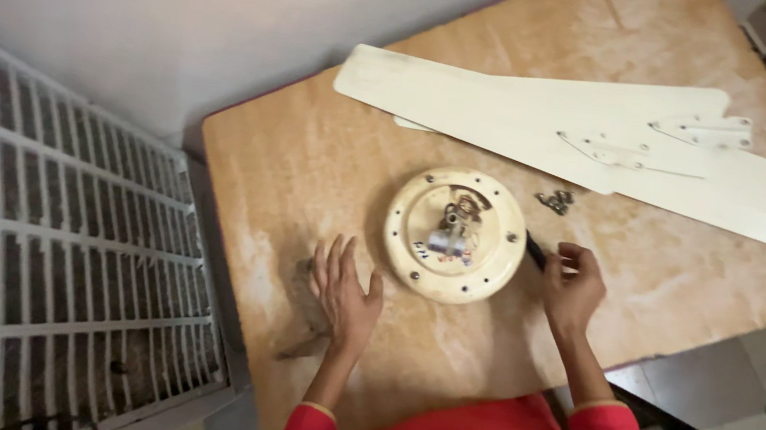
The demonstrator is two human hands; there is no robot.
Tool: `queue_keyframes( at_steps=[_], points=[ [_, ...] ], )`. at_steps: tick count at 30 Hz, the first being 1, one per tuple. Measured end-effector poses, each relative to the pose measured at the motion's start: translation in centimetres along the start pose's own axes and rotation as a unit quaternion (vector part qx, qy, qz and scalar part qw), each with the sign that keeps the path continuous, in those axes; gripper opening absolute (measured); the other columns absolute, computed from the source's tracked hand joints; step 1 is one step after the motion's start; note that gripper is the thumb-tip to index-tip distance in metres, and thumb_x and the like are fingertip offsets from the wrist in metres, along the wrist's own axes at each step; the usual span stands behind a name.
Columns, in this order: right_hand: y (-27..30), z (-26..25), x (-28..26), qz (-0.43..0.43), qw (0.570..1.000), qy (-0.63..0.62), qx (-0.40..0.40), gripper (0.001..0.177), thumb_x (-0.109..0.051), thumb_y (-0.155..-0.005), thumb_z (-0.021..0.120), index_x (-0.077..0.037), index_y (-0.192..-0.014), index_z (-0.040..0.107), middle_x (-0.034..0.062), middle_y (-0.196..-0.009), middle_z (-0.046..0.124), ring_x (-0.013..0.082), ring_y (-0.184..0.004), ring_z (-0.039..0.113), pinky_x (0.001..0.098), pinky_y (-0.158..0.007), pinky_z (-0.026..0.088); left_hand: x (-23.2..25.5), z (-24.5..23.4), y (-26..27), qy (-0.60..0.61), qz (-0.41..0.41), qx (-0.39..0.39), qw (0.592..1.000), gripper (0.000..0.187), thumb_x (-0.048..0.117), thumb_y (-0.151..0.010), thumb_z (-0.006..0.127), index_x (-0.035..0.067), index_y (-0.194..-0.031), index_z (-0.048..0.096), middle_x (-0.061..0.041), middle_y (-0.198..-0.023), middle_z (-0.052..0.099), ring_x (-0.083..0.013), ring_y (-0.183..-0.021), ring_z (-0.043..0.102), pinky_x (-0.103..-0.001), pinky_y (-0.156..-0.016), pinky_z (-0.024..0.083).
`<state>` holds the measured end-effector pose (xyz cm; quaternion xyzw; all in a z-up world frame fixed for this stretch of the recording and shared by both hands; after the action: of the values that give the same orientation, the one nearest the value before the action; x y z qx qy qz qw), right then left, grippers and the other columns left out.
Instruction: The person assembles a ceiling fan motor on a wooden table, inserting small metal parts into the central hub, tightening a screw with a screwdriver, and wiping the motor housing with a cloth. Fan blades and screws are visible on the table.
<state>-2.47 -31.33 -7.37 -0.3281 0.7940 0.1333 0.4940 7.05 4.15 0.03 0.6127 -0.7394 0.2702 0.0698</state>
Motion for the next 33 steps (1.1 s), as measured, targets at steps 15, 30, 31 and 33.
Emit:
queue_keyframes(
  at_steps=[15, 30, 31, 33],
  points=[
    [11.1, 3.9, -20.3, -0.218, 0.906, -0.162, -0.325, 0.052, -0.014, -0.072, 0.082, -0.007, -0.122, 0.069, 0.0172, -0.128, 0.065, 0.0293, -0.119, 0.061, 0.0416, -0.099, 0.049, -5.7, 2.8, 2.8, 0.500, -0.278, -0.084, 0.816, 0.048, 0.004, -0.088, 0.071, 0.003, -0.134, 0.057, -0.010, -0.110, 0.073, -0.0149, -0.095, 0.070, -0.027, -0.081, 0.056],
    [4.6, 1.7, -10.3, 0.039, 0.966, -0.222, -0.123, 0.024, 0.000, -0.100, 0.049, -0.003, -0.119, 0.062, 0.0077, -0.106, 0.067, 0.0167, -0.086, 0.065, 0.0304, -0.073, 0.054, 8.7, 2.0, 1.5, 0.450, -0.145, -0.299, 0.829, 0.036, 0.018, -0.092, 0.069, 0.003, -0.125, 0.067, -0.006, -0.110, 0.075, -0.0122, -0.090, 0.073, -0.027, -0.069, 0.056],
    [3.4, 0.8, -10.4, -0.020, 0.967, -0.244, -0.075, 0.011, -0.005, -0.111, 0.051, 0.000, -0.116, 0.060, 0.0061, -0.105, 0.065, 0.0135, -0.096, 0.064, 0.0262, -0.087, 0.054, 9.4, 0.9, 0.0, 0.415, -0.071, -0.227, 0.878, 0.038, 0.017, -0.093, 0.070, 0.001, -0.127, 0.064, -0.010, -0.112, 0.074, -0.0176, -0.094, 0.073, -0.031, -0.075, 0.057],
    [2.1, -0.2, -8.4, 0.074, 0.965, -0.246, -0.046, 0.015, -0.009, -0.106, 0.060, 0.002, -0.116, 0.061, 0.0085, -0.103, 0.066, 0.0135, -0.088, 0.060, 0.0267, -0.077, 0.050, 11.2, -1.1, -2.3, 0.328, 0.081, -0.076, 0.938, 0.043, 0.013, -0.095, 0.072, -0.003, -0.132, 0.060, -0.018, -0.117, 0.072, -0.0284, -0.102, 0.074, -0.037, -0.087, 0.057]
  ],
)
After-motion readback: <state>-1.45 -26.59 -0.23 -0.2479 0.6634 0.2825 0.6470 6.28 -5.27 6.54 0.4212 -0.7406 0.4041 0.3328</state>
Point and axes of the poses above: each hand's wrist, its own y-axis away from the middle knuckle, its own z-axis out of the palm, x = y × z, the point moved 7 cm from there along -y, towards the middle knuckle
